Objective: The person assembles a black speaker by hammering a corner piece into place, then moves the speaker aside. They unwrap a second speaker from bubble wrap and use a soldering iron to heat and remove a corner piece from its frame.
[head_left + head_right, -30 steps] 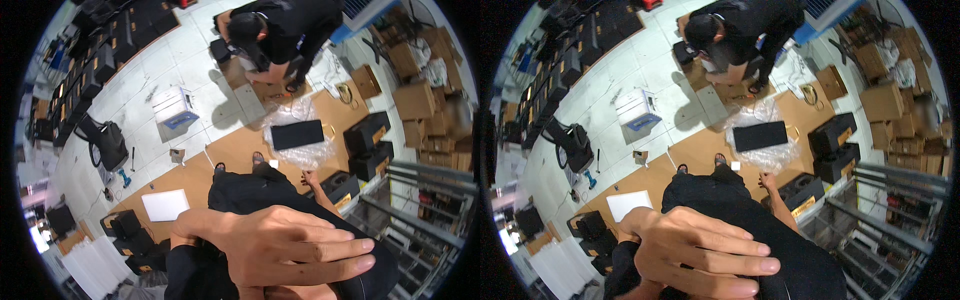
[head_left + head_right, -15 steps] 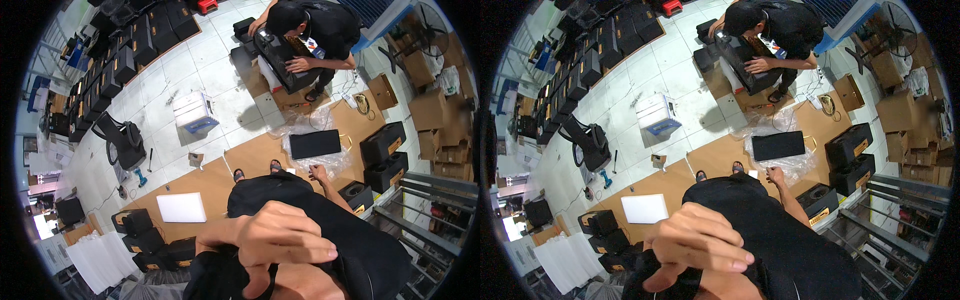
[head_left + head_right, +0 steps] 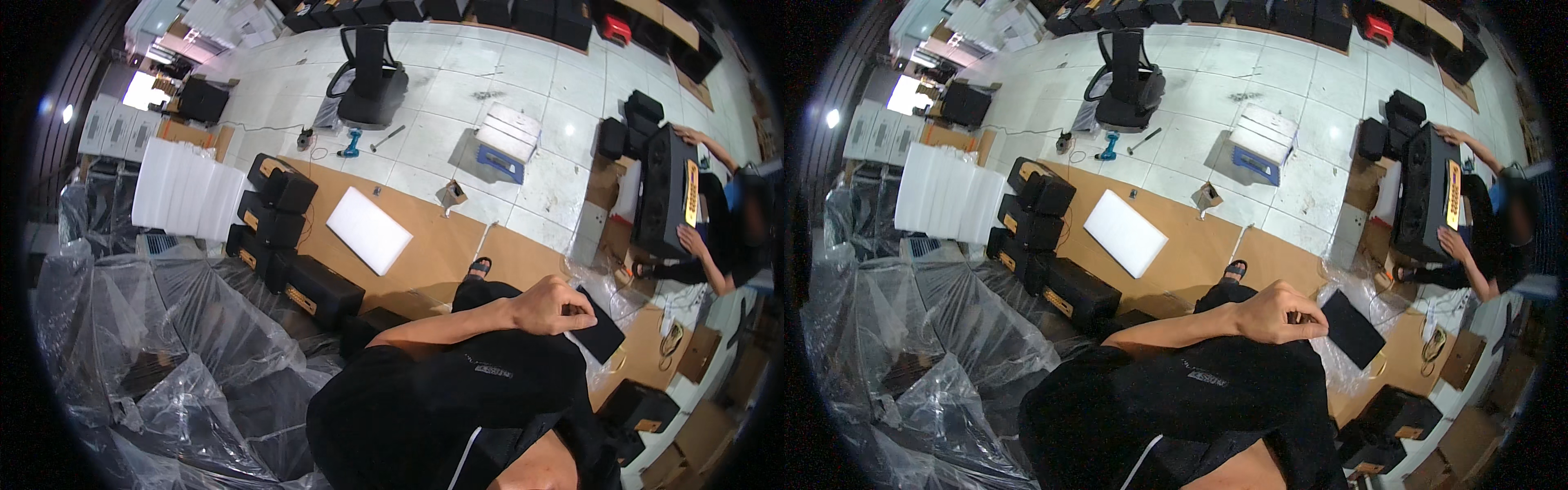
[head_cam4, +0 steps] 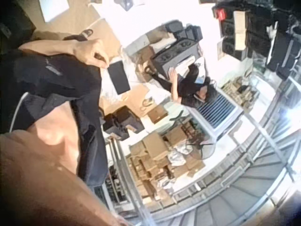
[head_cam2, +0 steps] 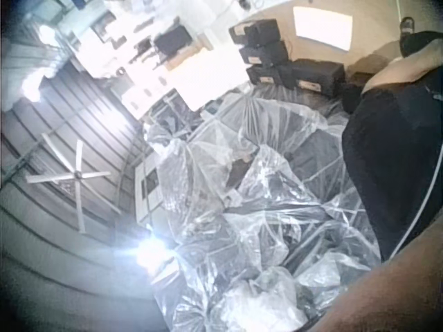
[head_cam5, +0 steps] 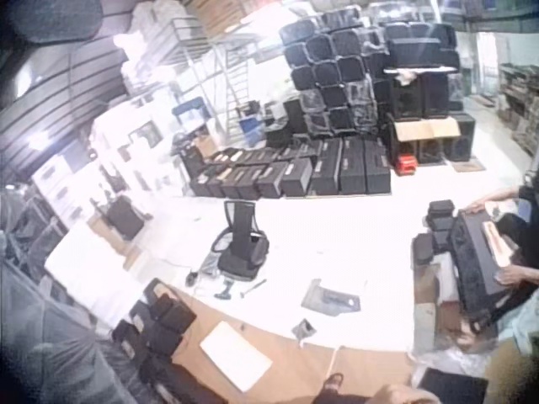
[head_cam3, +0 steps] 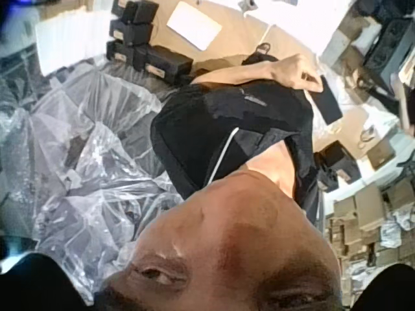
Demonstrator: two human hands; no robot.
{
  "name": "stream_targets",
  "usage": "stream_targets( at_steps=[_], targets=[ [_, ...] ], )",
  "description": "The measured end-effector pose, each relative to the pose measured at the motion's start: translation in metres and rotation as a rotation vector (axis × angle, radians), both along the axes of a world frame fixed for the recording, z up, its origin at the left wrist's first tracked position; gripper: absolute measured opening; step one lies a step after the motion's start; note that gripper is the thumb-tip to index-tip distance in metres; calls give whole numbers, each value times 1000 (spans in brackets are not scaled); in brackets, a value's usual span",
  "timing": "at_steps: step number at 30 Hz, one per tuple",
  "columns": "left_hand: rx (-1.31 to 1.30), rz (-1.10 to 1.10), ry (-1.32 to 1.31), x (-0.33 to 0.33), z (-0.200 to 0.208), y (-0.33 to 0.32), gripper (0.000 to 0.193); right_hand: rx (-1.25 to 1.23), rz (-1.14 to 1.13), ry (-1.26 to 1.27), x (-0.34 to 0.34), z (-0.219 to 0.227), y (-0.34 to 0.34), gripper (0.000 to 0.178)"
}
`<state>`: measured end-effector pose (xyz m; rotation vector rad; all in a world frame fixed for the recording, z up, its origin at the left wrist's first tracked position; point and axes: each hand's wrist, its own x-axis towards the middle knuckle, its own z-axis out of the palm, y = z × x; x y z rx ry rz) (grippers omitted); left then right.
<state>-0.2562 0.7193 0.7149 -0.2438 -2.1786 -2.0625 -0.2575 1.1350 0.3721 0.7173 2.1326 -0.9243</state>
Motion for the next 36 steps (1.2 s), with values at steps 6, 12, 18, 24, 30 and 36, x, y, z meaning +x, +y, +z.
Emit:
stream_targets(
  at_steps=[6,12,18,24,30,36],
  targets=[
    [-149,154,-226,-9,-52,-30,21,80,150,61,-18,1,-30,37],
    [-148,324,-657,30,-185,-69,30,-131,-31,220,-59,41,-100,38],
    [-769,165,-875,63,-271,-112,38,-155,-85,174,-25,39,-99,38],
    [-453,279,-1064,104,-310,-118,33,-60,-260,4,73,19,-61,38],
    [-257,468,-1170,149,-363,-137,34,-4,-313,-160,114,22,-53,36],
    [-474,305,-1227,143,-417,-106,40,-78,-374,-82,97,5,-37,36]
  ],
)
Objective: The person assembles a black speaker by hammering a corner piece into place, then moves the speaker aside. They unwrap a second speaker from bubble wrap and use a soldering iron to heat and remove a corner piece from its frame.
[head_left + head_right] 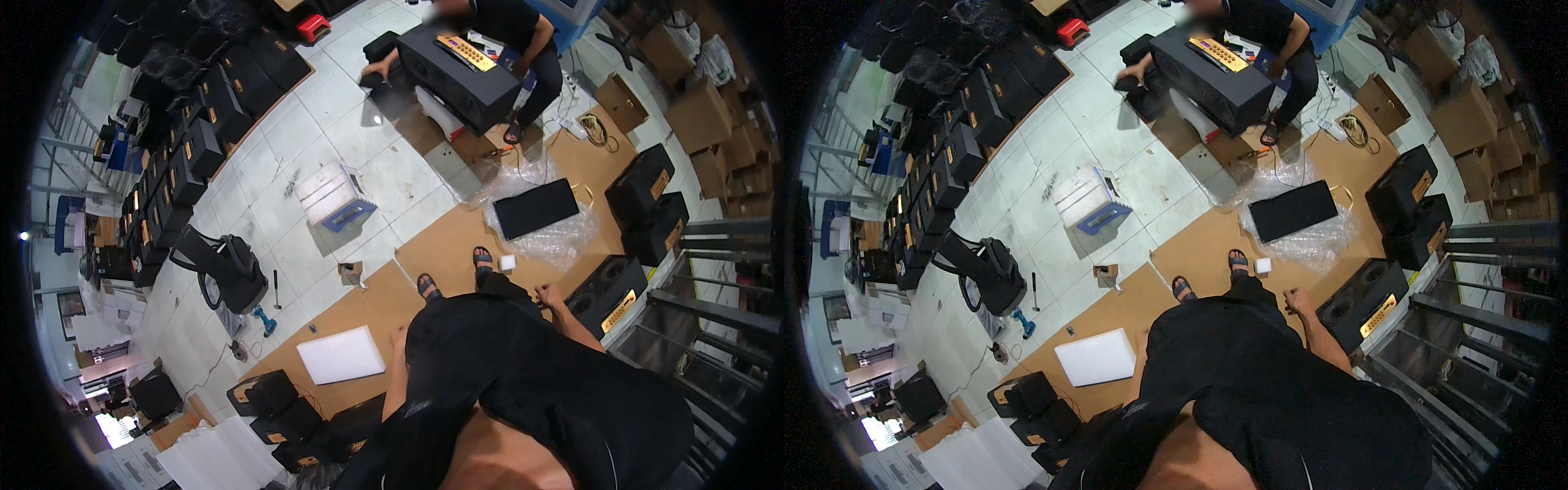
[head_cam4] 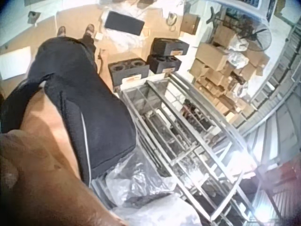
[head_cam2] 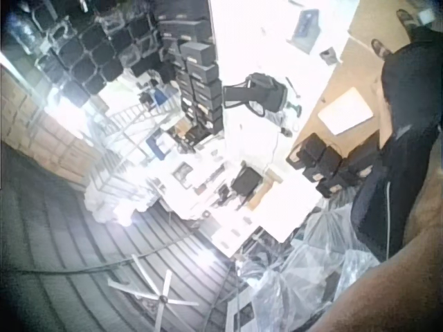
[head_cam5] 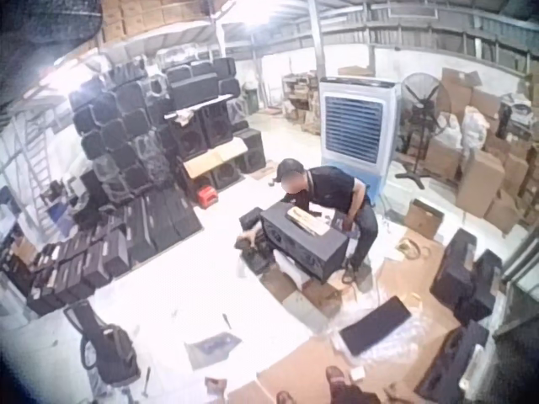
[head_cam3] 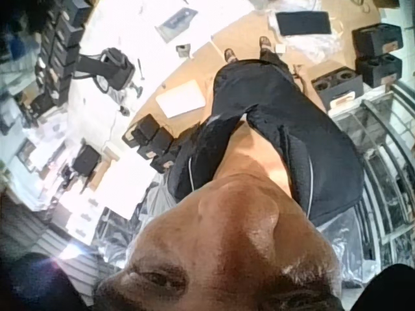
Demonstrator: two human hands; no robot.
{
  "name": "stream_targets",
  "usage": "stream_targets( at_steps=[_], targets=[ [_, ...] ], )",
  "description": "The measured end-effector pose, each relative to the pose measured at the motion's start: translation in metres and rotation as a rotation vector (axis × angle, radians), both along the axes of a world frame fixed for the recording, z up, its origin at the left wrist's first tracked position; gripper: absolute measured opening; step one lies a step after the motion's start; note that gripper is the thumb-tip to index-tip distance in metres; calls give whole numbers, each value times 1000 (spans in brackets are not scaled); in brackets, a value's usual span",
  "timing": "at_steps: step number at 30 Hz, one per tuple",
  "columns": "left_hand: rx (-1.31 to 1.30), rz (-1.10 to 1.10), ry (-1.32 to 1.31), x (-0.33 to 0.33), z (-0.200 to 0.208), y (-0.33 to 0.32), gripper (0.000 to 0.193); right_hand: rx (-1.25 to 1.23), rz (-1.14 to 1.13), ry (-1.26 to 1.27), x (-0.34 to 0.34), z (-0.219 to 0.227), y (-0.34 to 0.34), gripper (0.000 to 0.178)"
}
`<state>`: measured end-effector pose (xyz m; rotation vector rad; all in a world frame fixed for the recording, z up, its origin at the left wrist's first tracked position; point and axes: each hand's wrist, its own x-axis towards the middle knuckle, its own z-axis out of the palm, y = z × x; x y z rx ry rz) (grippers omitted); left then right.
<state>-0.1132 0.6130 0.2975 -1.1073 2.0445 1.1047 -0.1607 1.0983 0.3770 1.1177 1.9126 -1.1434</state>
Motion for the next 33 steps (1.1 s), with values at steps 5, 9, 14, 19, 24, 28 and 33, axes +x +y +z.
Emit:
stream_targets(
  at_steps=[5,9,14,19,24,28,33],
  targets=[
    [69,50,87,42,2,-9,39,-45,53,17,-37,-3,-13,36],
    [395,47,-3,8,90,25,37,26,43,36,-33,-20,4,33],
    [362,84,-165,33,138,66,40,160,272,41,-14,-136,26,31],
    [241,136,-337,51,156,96,44,97,324,-160,-61,-204,40,36],
    [75,186,-456,49,185,116,48,188,590,-54,-109,-335,51,33],
    [-51,346,-595,41,194,117,55,292,307,-135,-164,-449,50,44],
    [28,613,-677,28,178,113,61,301,-607,-211,-157,-593,69,59]
  ],
)
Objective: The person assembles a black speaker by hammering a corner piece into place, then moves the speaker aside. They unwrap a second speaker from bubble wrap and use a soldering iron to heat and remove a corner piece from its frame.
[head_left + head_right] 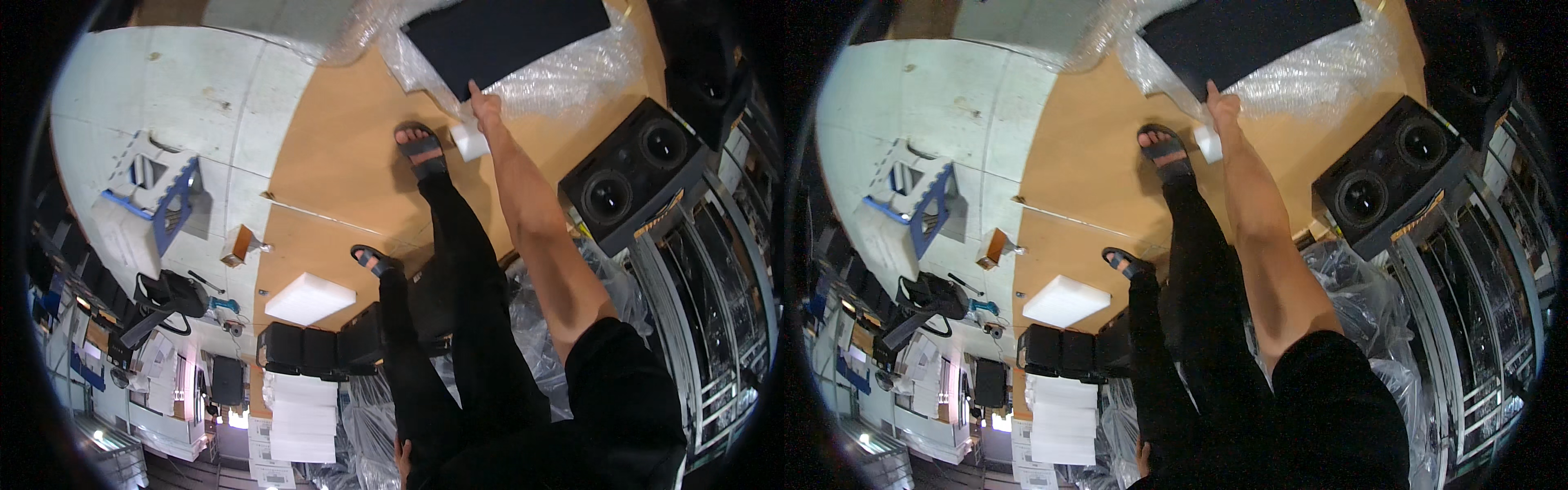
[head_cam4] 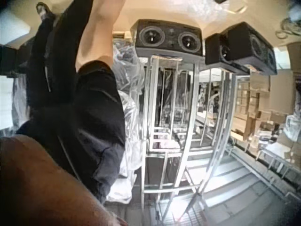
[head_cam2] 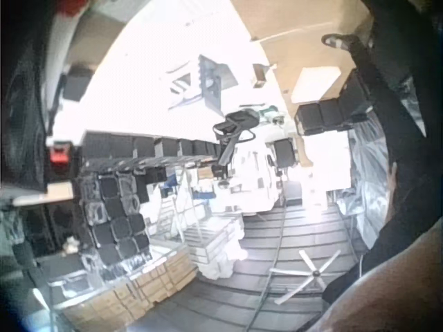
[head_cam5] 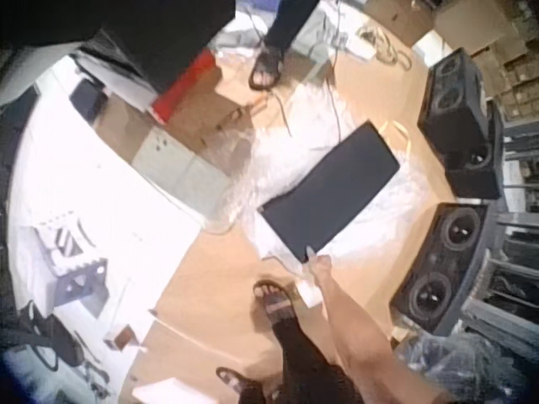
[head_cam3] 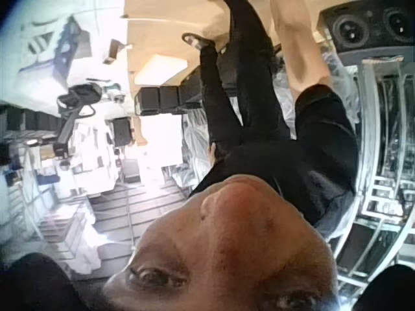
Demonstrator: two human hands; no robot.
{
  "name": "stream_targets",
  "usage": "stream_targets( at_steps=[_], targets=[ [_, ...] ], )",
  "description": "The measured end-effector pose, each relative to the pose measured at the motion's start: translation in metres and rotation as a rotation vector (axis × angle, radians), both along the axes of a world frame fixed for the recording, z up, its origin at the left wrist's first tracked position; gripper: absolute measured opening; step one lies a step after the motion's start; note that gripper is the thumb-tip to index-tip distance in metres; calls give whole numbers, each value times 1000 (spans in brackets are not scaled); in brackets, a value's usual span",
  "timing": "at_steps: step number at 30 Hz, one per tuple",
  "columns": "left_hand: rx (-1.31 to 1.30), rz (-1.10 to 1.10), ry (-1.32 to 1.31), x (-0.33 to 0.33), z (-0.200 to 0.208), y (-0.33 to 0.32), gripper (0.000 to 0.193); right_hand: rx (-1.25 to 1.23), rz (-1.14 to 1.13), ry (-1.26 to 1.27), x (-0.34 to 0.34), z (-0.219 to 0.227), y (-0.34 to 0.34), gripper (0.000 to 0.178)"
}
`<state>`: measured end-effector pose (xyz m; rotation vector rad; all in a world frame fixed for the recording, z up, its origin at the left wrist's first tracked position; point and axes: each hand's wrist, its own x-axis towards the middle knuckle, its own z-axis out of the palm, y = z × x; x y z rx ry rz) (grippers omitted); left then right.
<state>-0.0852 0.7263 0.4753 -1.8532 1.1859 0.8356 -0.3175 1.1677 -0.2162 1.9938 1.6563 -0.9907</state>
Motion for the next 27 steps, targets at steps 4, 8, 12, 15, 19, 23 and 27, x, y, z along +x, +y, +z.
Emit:
stream_targets(
  at_steps=[4,8,12,15,19,23,27],
  targets=[
    [-21,-122,-165,39,15,1,65,-311,-428,341,-14,8,-18,38],
    [-24,-96,-112,3,0,20,67,-413,-419,375,5,30,7,30],
    [-11,-120,-92,-3,1,25,68,-506,-378,433,20,87,36,26],
    [43,-236,34,45,11,20,66,-390,-281,373,-8,173,48,23],
    [51,-35,167,64,7,42,61,-363,-91,376,-28,244,112,31],
    [7,177,143,6,-3,60,65,-244,51,408,-64,299,256,32],
    [-19,216,274,58,-9,64,67,-224,119,478,-148,403,309,21]
  ],
)
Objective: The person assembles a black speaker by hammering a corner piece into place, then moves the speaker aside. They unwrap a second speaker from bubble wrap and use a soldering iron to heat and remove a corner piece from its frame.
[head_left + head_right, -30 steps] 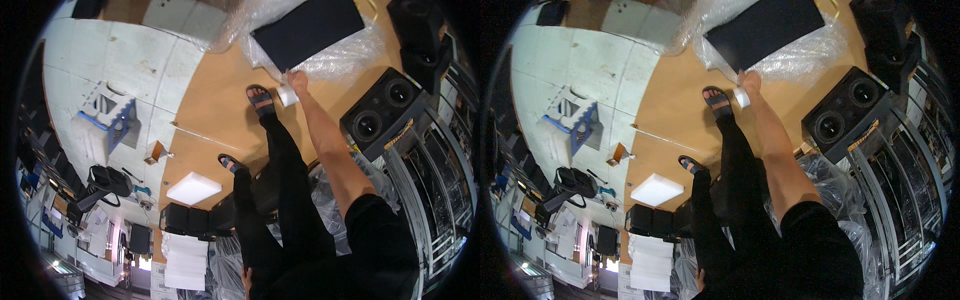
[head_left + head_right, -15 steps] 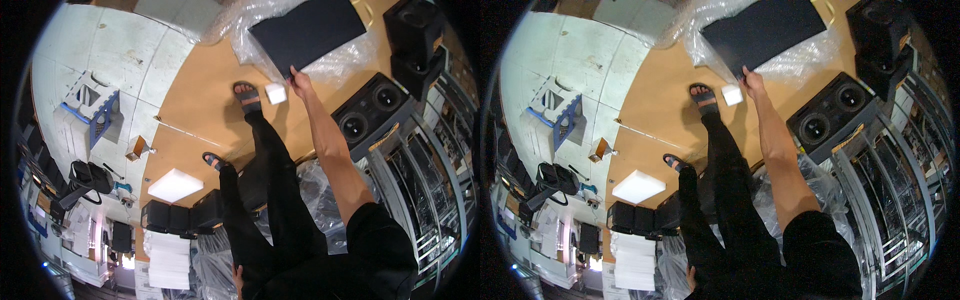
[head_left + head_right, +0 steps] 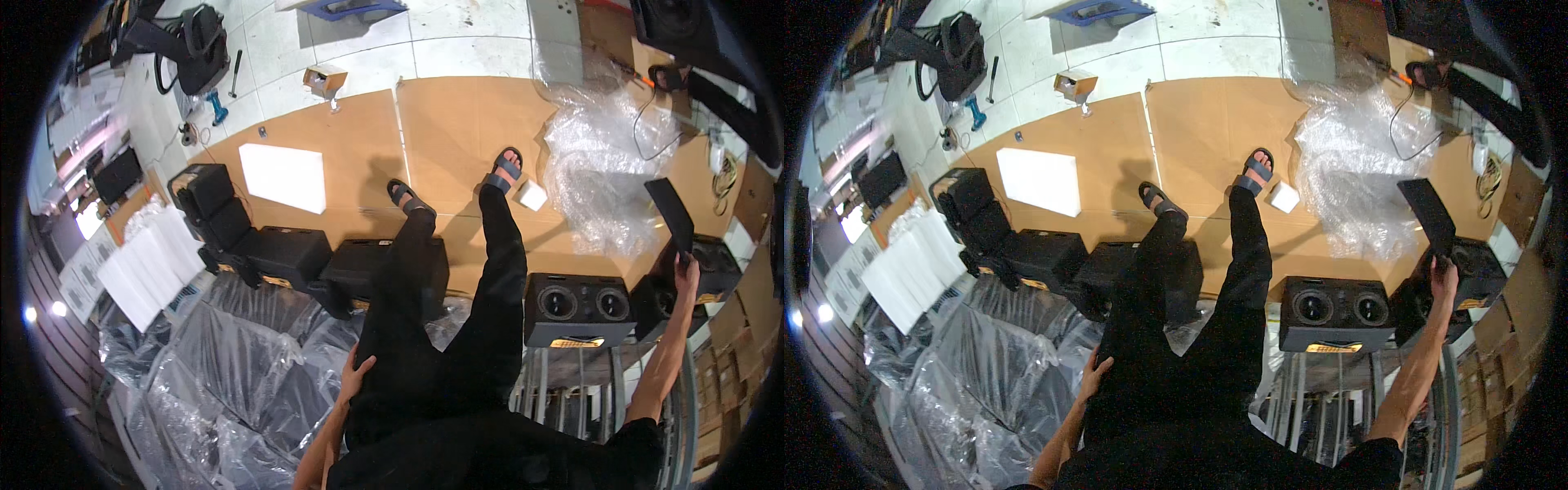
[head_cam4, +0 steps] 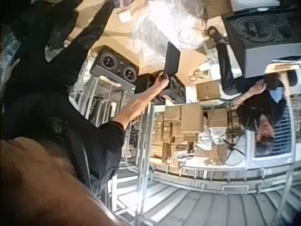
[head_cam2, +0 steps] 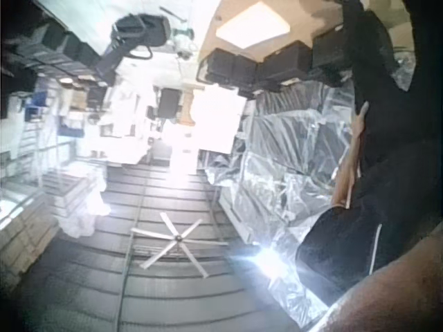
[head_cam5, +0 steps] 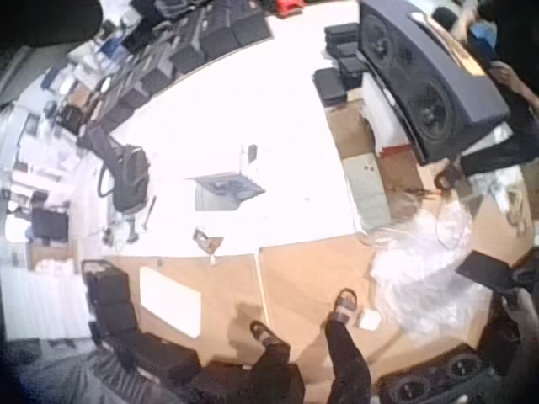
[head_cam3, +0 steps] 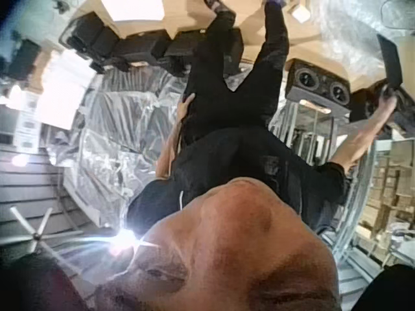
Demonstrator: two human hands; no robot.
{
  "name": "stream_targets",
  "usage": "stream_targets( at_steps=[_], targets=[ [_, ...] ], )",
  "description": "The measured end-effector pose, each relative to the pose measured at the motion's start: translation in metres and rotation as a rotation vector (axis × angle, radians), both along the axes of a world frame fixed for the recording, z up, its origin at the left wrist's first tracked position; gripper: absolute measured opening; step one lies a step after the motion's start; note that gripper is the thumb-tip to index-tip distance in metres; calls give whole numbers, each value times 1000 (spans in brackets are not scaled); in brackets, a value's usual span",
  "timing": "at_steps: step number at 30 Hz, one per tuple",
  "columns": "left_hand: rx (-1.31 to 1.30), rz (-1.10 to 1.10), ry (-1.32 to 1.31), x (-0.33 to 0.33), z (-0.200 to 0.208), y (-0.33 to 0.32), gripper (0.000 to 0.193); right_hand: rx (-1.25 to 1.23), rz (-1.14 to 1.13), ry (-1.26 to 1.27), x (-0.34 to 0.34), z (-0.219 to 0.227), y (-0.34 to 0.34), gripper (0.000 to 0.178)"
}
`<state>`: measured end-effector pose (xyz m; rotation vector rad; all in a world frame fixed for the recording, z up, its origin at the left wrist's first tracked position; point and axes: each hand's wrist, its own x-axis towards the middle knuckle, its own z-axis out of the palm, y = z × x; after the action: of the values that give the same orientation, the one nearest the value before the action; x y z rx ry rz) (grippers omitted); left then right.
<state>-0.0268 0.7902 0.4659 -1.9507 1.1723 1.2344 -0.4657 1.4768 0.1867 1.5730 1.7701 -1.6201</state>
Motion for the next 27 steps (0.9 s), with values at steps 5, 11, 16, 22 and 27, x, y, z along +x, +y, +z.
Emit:
stream_targets(
  at_steps=[5,11,16,22,27],
  targets=[
    [59,216,116,56,-16,27,72,59,332,-218,9,129,-115,12],
    [-210,-526,272,68,-33,-4,69,20,652,-376,98,246,-379,15],
    [-399,-490,694,8,-62,-55,73,-128,916,-428,152,255,-511,15],
    [-889,-720,828,18,-47,-95,44,-326,1285,-510,175,245,-624,14],
    [-997,-658,925,63,-46,-97,20,-382,1513,-532,186,236,-703,13]
  ],
)
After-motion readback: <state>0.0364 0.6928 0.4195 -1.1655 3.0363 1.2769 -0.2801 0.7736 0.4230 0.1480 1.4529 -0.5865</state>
